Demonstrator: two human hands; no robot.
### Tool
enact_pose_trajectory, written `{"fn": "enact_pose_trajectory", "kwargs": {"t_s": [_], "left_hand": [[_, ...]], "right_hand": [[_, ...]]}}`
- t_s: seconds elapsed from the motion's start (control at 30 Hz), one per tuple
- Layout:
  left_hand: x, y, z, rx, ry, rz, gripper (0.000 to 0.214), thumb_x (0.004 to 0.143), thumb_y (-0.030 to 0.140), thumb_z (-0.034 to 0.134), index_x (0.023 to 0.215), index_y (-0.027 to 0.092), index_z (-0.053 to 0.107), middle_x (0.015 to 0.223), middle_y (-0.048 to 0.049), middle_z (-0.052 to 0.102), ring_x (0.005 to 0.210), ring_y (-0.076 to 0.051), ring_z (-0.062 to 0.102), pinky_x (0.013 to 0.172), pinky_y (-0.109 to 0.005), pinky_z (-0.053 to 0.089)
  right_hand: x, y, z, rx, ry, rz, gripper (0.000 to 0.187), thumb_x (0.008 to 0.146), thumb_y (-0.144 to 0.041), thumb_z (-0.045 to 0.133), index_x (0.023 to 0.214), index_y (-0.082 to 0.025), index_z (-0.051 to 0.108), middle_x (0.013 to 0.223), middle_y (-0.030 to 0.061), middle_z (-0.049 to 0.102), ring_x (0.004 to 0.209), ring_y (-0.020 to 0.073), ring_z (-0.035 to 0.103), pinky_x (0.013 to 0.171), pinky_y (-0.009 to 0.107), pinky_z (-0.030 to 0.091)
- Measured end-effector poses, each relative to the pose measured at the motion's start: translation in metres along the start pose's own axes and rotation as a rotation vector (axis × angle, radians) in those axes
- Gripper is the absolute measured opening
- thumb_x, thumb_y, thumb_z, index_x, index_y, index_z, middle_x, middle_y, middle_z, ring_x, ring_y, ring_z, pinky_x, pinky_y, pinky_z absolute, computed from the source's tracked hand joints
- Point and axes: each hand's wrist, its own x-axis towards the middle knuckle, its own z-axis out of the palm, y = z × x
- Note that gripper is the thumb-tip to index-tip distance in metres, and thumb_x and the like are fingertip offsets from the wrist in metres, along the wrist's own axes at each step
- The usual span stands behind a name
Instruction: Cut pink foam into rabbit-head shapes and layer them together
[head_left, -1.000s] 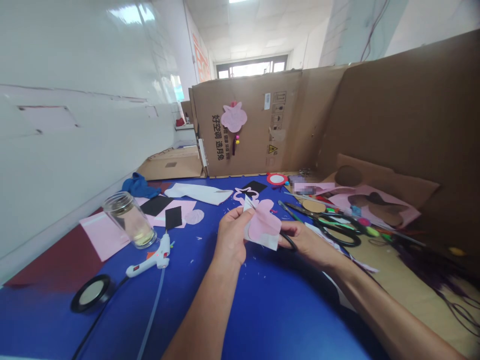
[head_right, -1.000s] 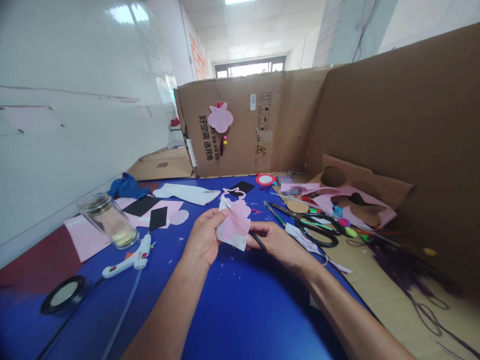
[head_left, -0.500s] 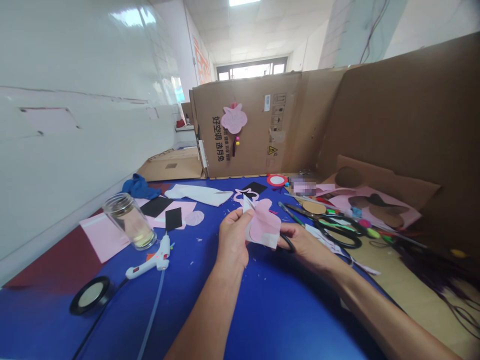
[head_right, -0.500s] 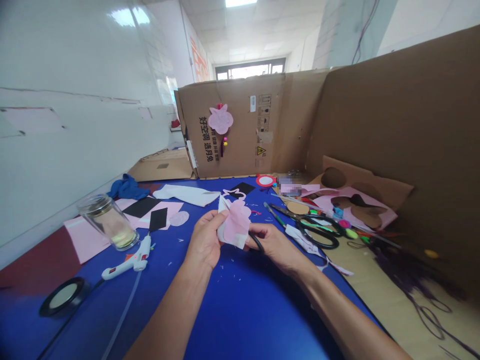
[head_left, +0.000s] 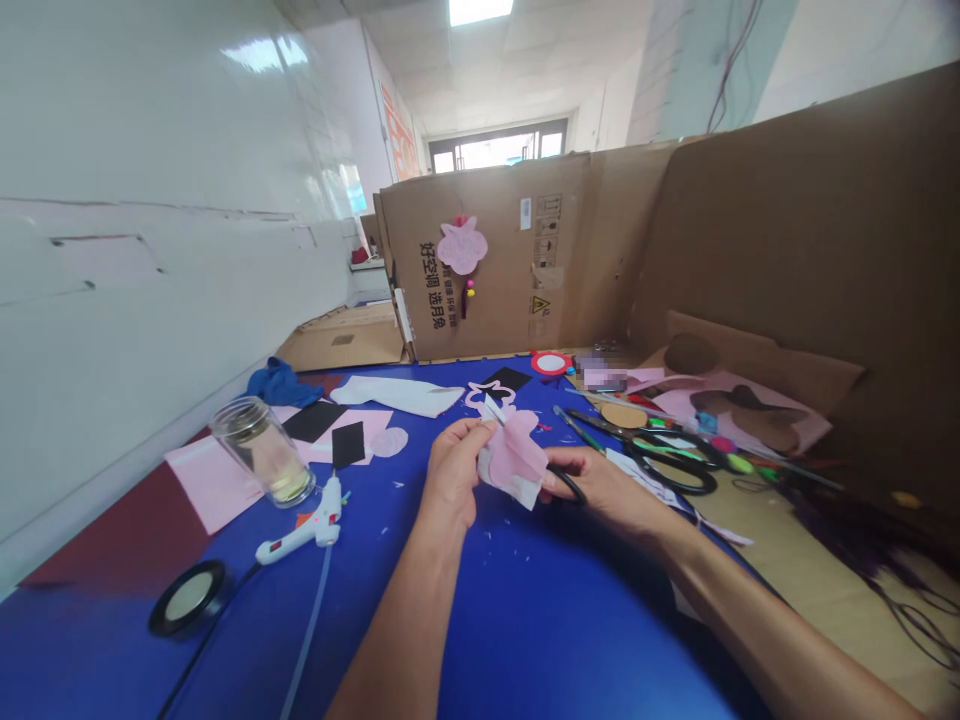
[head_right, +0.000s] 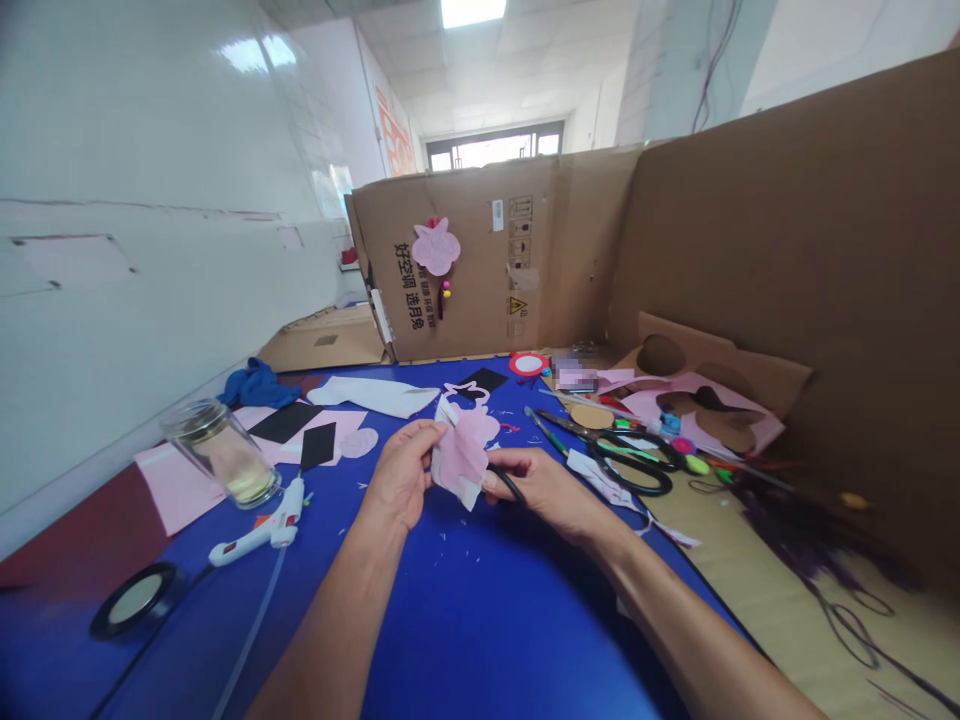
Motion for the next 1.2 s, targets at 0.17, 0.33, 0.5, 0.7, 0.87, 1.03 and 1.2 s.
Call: {"fn": "enact_pose_trajectory", "kwargs": {"t_s": [0.17,0.33,0.5,0.7,0.87,1.03,1.2], "left_hand": [[0.001,-0.001,-0.002,0.03,-0.007,0.033,0.032,0.059,0.04,0.084,0.069,0.019,0.062,0.06,0.0034,0.055,0.05,-0.009,0.046,0.049,-0.022,0.034],[0.003,-0.004,-0.001,0.017,0.003,0.05,0.034,0.06,0.043,0.086,0.068,0.017,0.065,0.057,0.0032,0.056,0.049,-0.009,0.045,0.051,-0.022,0.036],[0.002,-0.008,0.003,-0.056,0.047,0.078,0.037,0.058,0.043,0.09,0.068,0.017,0.064,0.058,0.003,0.058,0.049,-0.01,0.048,0.051,-0.023,0.038],[-0.002,-0.01,0.008,-0.097,0.069,0.092,0.037,0.061,0.042,0.089,0.065,0.017,0.062,0.057,0.0035,0.057,0.049,-0.009,0.047,0.05,-0.023,0.038],[-0.002,-0.013,0.009,-0.125,0.108,0.084,0.036,0.06,0.041,0.089,0.067,0.017,0.062,0.058,0.0037,0.057,0.05,-0.009,0.048,0.053,-0.023,0.04],[-0.002,-0.015,0.01,-0.126,0.114,0.079,0.034,0.064,0.041,0.087,0.071,0.017,0.065,0.061,0.003,0.06,0.052,-0.01,0.049,0.055,-0.023,0.042],[-0.003,-0.015,0.011,-0.132,0.128,0.087,0.032,0.064,0.04,0.086,0.074,0.016,0.067,0.065,0.0004,0.064,0.056,-0.011,0.053,0.057,-0.024,0.043]], "right_hand": [[0.0,0.001,0.0,-0.002,-0.016,0.003,0.048,0.085,-0.068,0.075,0.088,-0.02,0.075,0.08,0.0008,0.061,0.077,0.0181,0.049,0.072,0.028,0.036],[0.001,0.0,0.002,0.019,-0.001,0.004,0.049,0.082,-0.068,0.078,0.085,-0.019,0.074,0.078,0.0002,0.061,0.075,0.0176,0.049,0.071,0.028,0.036],[0.002,0.003,0.007,0.056,0.03,0.02,0.049,0.08,-0.066,0.081,0.085,-0.018,0.074,0.079,0.0003,0.061,0.075,0.0173,0.049,0.071,0.028,0.035],[0.004,0.006,0.011,0.074,0.051,-0.007,0.048,0.081,-0.064,0.08,0.075,-0.018,0.069,0.076,0.0001,0.06,0.074,0.017,0.046,0.069,0.029,0.033],[0.005,0.008,0.016,0.104,0.068,-0.009,0.052,0.08,-0.069,0.079,0.072,-0.019,0.067,0.074,0.0002,0.06,0.073,0.0176,0.046,0.07,0.029,0.034],[0.006,0.012,0.019,0.119,0.089,0.003,0.054,0.08,-0.071,0.078,0.074,-0.019,0.067,0.077,0.002,0.062,0.073,0.0185,0.047,0.07,0.029,0.036],[0.006,0.011,0.02,0.148,0.077,0.008,0.054,0.078,-0.071,0.081,0.075,-0.019,0.069,0.078,0.0012,0.061,0.074,0.0179,0.047,0.07,0.029,0.035]]}}
